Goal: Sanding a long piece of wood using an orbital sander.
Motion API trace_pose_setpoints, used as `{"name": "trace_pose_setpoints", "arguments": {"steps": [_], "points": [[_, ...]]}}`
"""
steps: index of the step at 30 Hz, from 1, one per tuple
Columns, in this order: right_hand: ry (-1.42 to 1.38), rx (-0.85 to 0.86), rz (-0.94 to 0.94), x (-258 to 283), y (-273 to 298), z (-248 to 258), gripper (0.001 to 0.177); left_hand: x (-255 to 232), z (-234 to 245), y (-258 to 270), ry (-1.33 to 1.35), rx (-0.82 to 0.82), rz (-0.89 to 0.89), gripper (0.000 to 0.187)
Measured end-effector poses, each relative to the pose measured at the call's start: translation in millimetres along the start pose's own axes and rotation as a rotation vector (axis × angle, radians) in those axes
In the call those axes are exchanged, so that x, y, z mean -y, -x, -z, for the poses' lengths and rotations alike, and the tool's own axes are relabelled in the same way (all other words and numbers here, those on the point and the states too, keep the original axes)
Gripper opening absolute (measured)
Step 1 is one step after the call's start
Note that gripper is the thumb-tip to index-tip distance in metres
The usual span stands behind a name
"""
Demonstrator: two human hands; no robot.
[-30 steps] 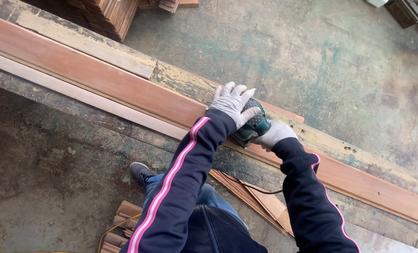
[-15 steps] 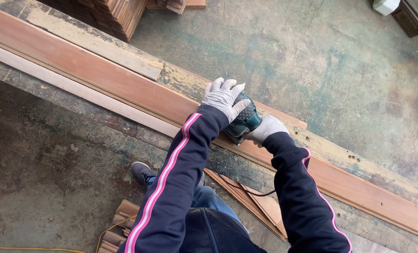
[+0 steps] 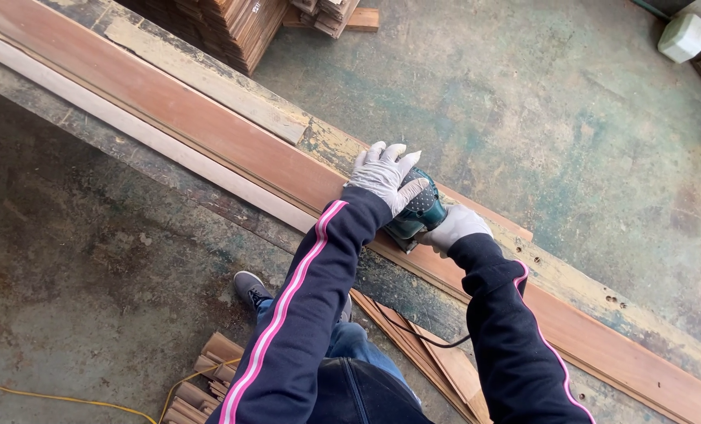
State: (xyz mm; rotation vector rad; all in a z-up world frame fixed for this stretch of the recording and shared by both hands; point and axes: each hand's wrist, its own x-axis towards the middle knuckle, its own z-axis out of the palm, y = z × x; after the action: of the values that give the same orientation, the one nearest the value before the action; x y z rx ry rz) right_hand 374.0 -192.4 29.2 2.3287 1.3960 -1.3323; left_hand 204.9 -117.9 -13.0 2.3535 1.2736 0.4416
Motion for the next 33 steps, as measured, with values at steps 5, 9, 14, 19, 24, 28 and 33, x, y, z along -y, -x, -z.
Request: {"name": "trace_pose_setpoints", "arguments": {"steps": [5,9,14,19,24,28,33], "points": [[0.053,0.017,-0.012,19,-4,-3,0.041,19,3,5,-0.005,-0.051,-0.001,0.063],[0.036,0.028,0.006,39,-5,-7,0.04,32,13,8,-0.034,-0.102,0.017,0.063],[-0.005,-0.016,0.083,44,-20,-19,0.043,40,31,10,-0.016,-0.076,0.091,0.063],[-0.024,-0.014,0.122,58,-51,-33,0.041,64,43,11,-0.029,-0.063,0.104,0.063],[0.1,-0.011,0.04,95,-47,-33,0.042,83,64,8,-0.003,-0.042,0.115,0.063],[0.092,0.011,0.026,117,-54,-39,0.039,105,75,5,0.002,-0.026,0.124,0.063],[0.038,0.031,0.06,147,-59,-47,0.042,141,84,8,-0.024,-0.062,0.115,0.062]]}}
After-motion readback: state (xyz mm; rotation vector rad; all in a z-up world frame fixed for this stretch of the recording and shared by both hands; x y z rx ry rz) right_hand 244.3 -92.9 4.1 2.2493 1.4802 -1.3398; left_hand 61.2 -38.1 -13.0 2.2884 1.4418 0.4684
